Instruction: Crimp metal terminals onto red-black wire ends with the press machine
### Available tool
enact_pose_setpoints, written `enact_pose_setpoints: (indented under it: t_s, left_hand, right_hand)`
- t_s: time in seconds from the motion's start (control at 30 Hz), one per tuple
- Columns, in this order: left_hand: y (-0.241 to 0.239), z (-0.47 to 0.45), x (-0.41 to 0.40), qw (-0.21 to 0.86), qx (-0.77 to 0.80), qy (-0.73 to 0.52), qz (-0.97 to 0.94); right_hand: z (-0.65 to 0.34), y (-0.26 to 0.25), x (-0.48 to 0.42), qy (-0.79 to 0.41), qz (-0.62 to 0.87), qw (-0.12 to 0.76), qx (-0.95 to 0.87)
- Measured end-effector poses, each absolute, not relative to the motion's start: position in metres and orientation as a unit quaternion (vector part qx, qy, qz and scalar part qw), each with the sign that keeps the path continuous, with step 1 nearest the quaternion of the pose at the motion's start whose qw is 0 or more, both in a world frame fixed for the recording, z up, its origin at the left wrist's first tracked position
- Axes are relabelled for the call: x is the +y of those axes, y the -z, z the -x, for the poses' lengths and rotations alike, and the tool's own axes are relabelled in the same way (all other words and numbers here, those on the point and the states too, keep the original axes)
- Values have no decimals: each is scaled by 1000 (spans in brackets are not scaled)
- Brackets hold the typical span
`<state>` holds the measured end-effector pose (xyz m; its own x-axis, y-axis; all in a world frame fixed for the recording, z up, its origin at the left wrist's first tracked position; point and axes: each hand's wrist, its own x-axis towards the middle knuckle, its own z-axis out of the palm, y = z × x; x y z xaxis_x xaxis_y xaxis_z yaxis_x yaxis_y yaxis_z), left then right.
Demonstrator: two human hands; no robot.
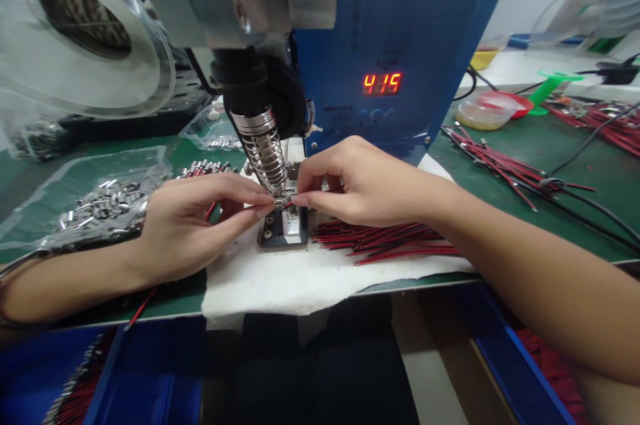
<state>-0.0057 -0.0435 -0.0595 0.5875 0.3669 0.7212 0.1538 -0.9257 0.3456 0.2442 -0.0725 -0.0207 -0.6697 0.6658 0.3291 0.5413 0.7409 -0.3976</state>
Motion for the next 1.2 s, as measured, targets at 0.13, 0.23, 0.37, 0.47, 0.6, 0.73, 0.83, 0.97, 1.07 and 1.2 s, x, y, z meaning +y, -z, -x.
enact_pose_setpoints:
  t_s: [0.13, 0.23, 0.37, 0.47, 0.6, 0.73, 0.83, 0.97, 1.07, 1.2]
  left_hand:
    - [59, 6, -45, 123, 163, -419, -885]
    - [59, 5, -44, 119, 143, -430, -884]
    - [59, 5, -43, 118, 148, -430, -883]
    - [59, 5, -43, 116, 148, -429, -883]
    - [59, 7, -43, 114, 138, -433, -883]
    - [59, 6, -44, 121, 147, -426, -885]
    - [59, 6, -45, 126, 153, -423, -884]
    - [59, 6, -44, 123, 154, -423, -884]
    - [58, 6, -44, 118, 145, -428, -884]
    - [58, 6, -44, 112, 147, -429, -884]
  right_hand:
    - [-244, 20, -73, -128, 331, 229, -907]
    - [-243, 20, -74, -125, 335, 223, -907]
    - [-242, 19, -75, -125, 335, 226, -906]
    - [-241, 20, -75, -125, 331, 235, -906]
    - [-240, 20, -76, -128, 332, 251, -900]
    - [-238, 19, -80, -140, 369, 252, -884]
    - [-236, 18, -83, -144, 385, 254, -876]
    - [-235, 18, -84, -153, 388, 255, -872]
    - [-235, 18, -84, -151, 390, 254, -872]
    - [-236, 19, -84, -149, 391, 250, -873]
